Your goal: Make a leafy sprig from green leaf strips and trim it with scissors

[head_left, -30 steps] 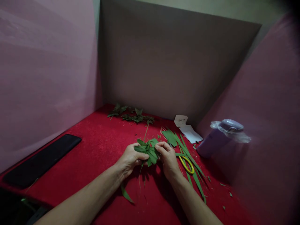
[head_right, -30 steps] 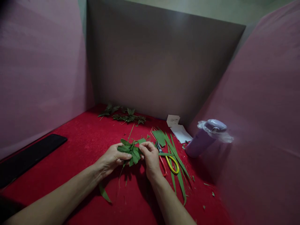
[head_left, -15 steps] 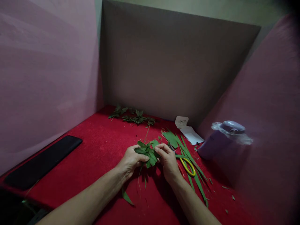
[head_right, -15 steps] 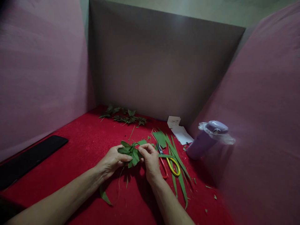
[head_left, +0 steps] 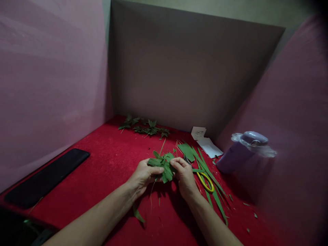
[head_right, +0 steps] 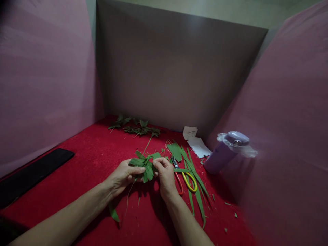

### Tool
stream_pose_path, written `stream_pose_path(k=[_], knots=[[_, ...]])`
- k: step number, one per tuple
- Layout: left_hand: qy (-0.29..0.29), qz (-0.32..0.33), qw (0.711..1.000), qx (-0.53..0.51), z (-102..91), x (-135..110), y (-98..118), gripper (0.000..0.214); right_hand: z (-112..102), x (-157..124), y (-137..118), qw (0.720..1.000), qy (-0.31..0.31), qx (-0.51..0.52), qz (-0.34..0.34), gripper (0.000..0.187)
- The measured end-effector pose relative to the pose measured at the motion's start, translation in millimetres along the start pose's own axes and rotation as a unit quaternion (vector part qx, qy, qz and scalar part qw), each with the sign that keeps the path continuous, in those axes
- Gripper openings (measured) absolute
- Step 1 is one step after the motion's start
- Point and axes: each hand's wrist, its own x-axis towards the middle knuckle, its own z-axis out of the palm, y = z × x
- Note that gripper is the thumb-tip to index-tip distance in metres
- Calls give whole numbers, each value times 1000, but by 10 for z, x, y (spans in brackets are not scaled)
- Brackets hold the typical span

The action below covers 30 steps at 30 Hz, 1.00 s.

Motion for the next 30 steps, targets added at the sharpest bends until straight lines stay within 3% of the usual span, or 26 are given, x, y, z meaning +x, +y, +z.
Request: stream_pose_path(k=[5, 11, 22, 30], knots=[[21, -32, 999, -8, 16, -6, 41, 24, -34, 19, -31, 1000, 16, -6, -13, 18], [-20, -9, 1000, 13, -3, -8, 21, 29, -53, 29, -46, 999, 29, -13, -31, 17], [-44, -5, 999, -4, 9, -17, 26, 29, -70, 53, -18, 999, 28, -14, -44, 18], [24, 10, 999, -32, -34, 66, -4, 18, -21, -10, -17, 1000, -3, 9, -29, 16]])
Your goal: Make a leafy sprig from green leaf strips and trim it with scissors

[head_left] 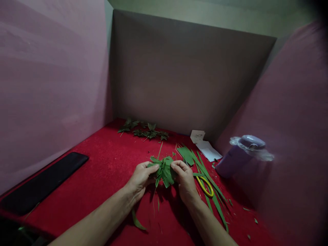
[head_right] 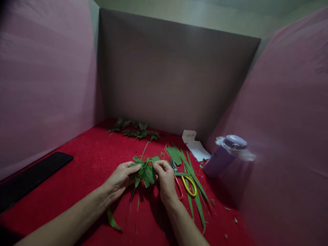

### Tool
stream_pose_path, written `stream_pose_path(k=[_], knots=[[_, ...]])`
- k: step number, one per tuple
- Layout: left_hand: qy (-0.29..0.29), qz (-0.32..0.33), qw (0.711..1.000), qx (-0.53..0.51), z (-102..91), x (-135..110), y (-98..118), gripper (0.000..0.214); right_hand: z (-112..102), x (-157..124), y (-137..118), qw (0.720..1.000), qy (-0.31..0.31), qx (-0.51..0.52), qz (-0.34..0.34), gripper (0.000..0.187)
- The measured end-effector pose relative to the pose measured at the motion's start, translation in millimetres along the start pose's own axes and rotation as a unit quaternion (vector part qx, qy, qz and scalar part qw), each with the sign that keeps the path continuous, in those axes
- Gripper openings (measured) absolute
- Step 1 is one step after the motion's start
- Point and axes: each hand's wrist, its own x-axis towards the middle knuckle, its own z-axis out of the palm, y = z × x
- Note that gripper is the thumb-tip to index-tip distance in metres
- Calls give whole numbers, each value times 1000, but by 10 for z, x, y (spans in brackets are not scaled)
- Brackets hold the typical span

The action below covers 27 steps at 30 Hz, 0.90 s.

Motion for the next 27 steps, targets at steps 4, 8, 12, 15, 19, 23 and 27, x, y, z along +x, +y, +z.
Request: stream_pose_path(k=[4, 8, 12, 15, 19, 23, 27], knots=[[6, 10, 1000, -2, -32, 40, -26, 15, 2, -2, -5, 1000, -10, 15, 14, 18], [12, 25, 1000, 0, -22, 30, -21, 16, -17, 21, 8, 1000, 8, 16, 13, 29], [16, 39, 999, 0, -12, 18, -14, 19, -23, 31, 33, 1000, 7, 2, 8, 35], [13, 51, 999, -2, -8, 20, -13, 22, -5, 20, 36, 1000, -9, -6, 1, 29], [-5, 54, 998, -12, 1, 20, -3, 24, 16, -1, 21, 1000, -21, 0, 6, 24], [-18, 47, 998, -23, 3, -3, 23, 26, 10, -3, 20, 1000, -17, 6, 3, 21], [-16, 35, 999, -24, 1, -28, 58, 31, -15, 19, 34, 1000, -3, 0, -9, 21]])
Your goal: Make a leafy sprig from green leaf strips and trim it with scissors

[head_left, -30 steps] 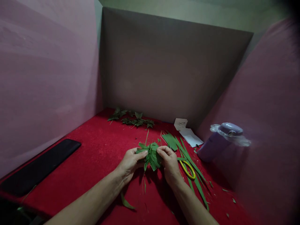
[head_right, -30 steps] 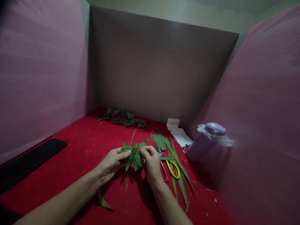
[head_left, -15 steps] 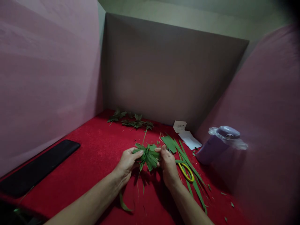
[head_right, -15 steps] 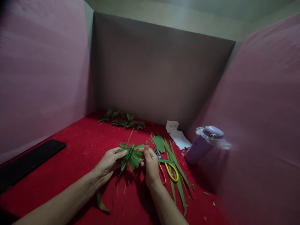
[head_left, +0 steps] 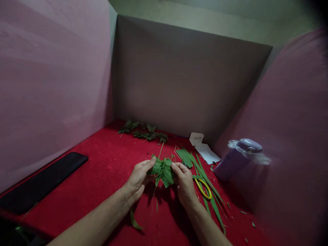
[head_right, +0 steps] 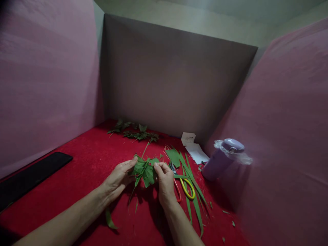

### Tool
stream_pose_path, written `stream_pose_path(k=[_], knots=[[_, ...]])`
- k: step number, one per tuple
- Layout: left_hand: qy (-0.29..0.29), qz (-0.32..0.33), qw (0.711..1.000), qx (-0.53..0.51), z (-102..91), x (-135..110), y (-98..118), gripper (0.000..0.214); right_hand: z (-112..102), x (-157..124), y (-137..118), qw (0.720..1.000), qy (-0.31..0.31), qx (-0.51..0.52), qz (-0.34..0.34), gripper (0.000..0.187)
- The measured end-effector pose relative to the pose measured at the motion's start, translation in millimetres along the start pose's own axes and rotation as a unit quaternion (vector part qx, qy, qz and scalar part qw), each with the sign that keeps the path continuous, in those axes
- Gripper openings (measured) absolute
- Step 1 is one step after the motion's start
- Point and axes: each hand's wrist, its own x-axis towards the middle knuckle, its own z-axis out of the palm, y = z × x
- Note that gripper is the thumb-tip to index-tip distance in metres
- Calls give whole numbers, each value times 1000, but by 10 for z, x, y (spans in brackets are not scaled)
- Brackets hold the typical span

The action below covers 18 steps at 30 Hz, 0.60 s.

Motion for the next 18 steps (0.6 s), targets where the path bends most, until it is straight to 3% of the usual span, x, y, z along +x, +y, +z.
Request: stream_pose_path(k=[11, 18], knots=[[-45, -29, 997, 54, -24, -16, 68, 21, -59, 35, 27, 999, 16, -14, -32, 20], [-25, -37, 996, 71, -18, -13, 17, 25, -57, 23, 32, 999, 6, -19, -31, 20]])
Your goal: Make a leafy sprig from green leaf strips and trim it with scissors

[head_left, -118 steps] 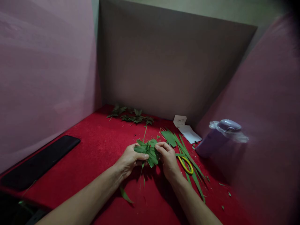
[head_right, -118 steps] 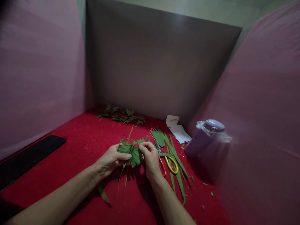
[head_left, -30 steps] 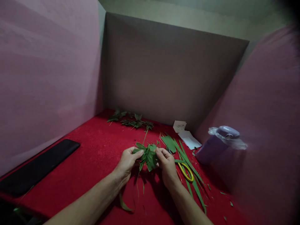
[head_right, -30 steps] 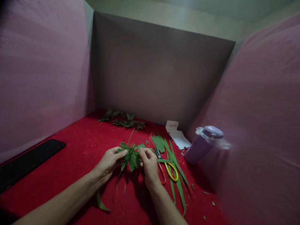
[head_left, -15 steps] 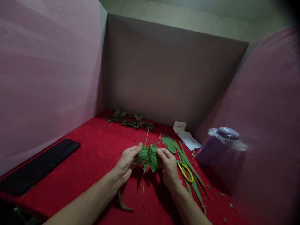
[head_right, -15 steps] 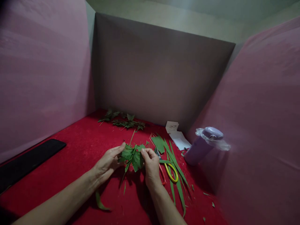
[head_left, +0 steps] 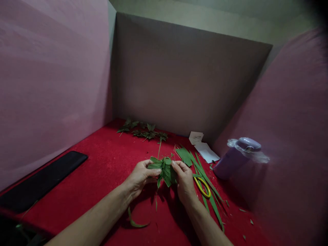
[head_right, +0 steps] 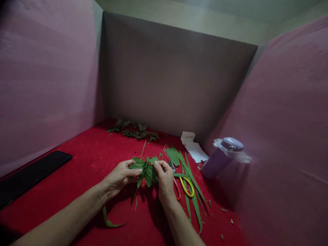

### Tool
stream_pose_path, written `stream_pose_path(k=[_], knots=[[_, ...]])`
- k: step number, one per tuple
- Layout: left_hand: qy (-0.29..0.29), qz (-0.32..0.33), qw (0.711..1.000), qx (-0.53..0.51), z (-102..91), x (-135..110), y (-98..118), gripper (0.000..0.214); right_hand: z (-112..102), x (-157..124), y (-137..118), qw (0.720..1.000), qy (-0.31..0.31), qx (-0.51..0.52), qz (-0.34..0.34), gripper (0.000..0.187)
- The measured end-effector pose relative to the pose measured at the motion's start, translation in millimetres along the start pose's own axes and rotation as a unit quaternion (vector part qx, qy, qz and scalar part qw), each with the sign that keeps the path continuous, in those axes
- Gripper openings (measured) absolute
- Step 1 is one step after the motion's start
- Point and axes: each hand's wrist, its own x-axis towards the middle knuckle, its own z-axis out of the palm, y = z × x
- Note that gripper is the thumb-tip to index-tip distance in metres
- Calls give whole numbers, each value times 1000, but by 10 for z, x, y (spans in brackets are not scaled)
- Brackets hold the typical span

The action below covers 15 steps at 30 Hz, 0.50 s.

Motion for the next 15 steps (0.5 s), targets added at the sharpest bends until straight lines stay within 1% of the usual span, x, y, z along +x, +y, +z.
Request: stream_pose_path(k=[3, 10, 15], knots=[[4, -5, 1000, -7, 2, 10, -9, 24, 10, -1, -2, 1000, -3, 1, 2, 21], [-21, -14, 999, -32, 3, 22, -17, 28, 37, -21, -23, 1000, -21, -2, 2, 26], [5, -4, 999, -45, -15, 44, -15, 27, 46, -40, -27, 999, -42, -16, -9, 28]])
